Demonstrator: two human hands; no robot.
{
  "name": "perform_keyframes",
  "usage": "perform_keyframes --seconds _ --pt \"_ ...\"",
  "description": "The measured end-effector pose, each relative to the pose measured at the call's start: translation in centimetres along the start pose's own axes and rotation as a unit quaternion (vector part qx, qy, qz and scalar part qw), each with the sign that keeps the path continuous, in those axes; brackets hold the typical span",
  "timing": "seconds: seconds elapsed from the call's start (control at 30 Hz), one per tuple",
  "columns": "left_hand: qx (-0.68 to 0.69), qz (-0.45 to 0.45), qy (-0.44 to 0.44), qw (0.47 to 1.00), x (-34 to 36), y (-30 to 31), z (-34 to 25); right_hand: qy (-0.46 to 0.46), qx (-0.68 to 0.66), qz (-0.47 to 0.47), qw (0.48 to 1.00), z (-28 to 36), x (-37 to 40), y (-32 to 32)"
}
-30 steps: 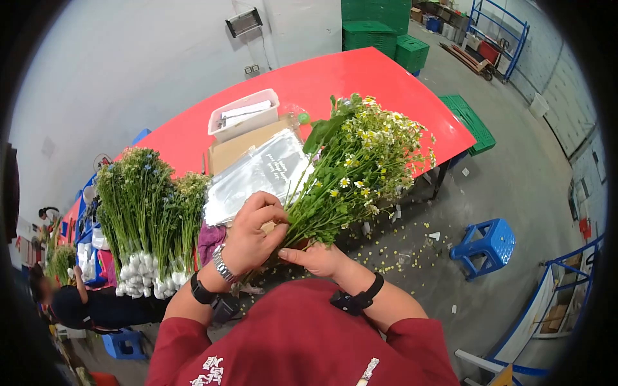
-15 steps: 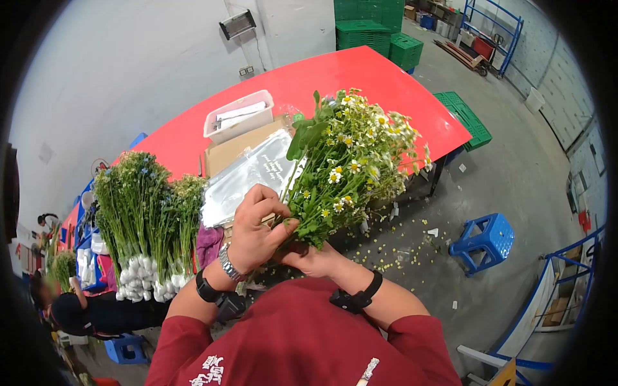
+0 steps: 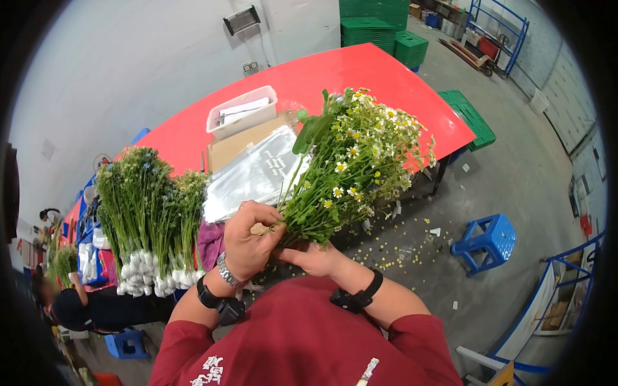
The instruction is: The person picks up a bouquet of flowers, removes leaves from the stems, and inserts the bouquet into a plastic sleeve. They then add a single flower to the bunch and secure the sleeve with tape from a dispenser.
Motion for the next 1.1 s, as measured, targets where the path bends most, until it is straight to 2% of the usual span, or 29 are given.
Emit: perform_keyframes --seconds 0.07,0.17,0.37,0.53,0.6,0.67,0.7,0.77,0.9,1.0,1.07,1.1 --pt "0.037 -0.014 0.13 0.991 0.7 0.2 1.5 0.003 -0.016 -0.004 1.0 -0.6 -0.1 -0.1" --pt "0.06 -0.009 0.161 0.985 0.9 0.3 1.9 -0.004 -0.05 -0.014 0.999 -0.3 -0.2 -0.3" --pt "0.091 -0.014 0.16 0.983 1.2 0.7 2.4 -0.001 -0.03 -0.027 0.999 0.6 -0.3 -0.1" --pt "0.065 0.0 0.169 0.983 1.1 0.6 1.9 0.012 -0.014 -0.034 0.999 1.0 -0.2 0.0" --pt "0.053 0.004 0.17 0.984 1.0 0.6 1.9 -0.013 -0.016 -0.013 1.0 -0.1 -0.2 0.0" --pt "-0.004 0.031 0.094 0.995 0.7 0.4 1.3 -0.009 -0.019 -0.016 1.0 -0.6 -0.2 0.0" --pt "-0.004 0.031 0.094 0.995 0.6 0.4 1.2 -0.006 -0.021 -0.019 1.0 -0.6 -0.2 0.0" --pt "-0.071 0.044 0.026 0.996 0.2 0.2 -0.2 0.009 -0.03 -0.019 0.999 -0.2 -0.2 -0.2" --pt "-0.102 0.074 -0.006 0.992 0.2 0.1 -0.5 0.017 -0.013 -0.021 1.0 -0.6 -0.3 0.1" --pt "-0.108 0.043 -0.013 0.993 0.5 0.6 -0.7 0.004 -0.017 -0.043 0.999 -0.3 -0.3 0.4" --pt "-0.103 -0.053 0.075 0.99 1.3 2.8 0.3 -0.002 -0.023 -0.044 0.999 -0.2 -0.2 0.6" --pt "-0.11 -0.058 0.08 0.989 1.2 3.4 0.0 -0.007 -0.028 -0.042 0.999 -0.1 -0.1 0.6"
Point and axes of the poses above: each hand's wrist, its own x-axis away from the middle knuckle, its own y-axis out of the back of the hand, z = x × y, the point moved 7 cm from there along -x, towards the middle knuckle, and after that the axes turned 8 degrees about x, right-handed, at the moved point
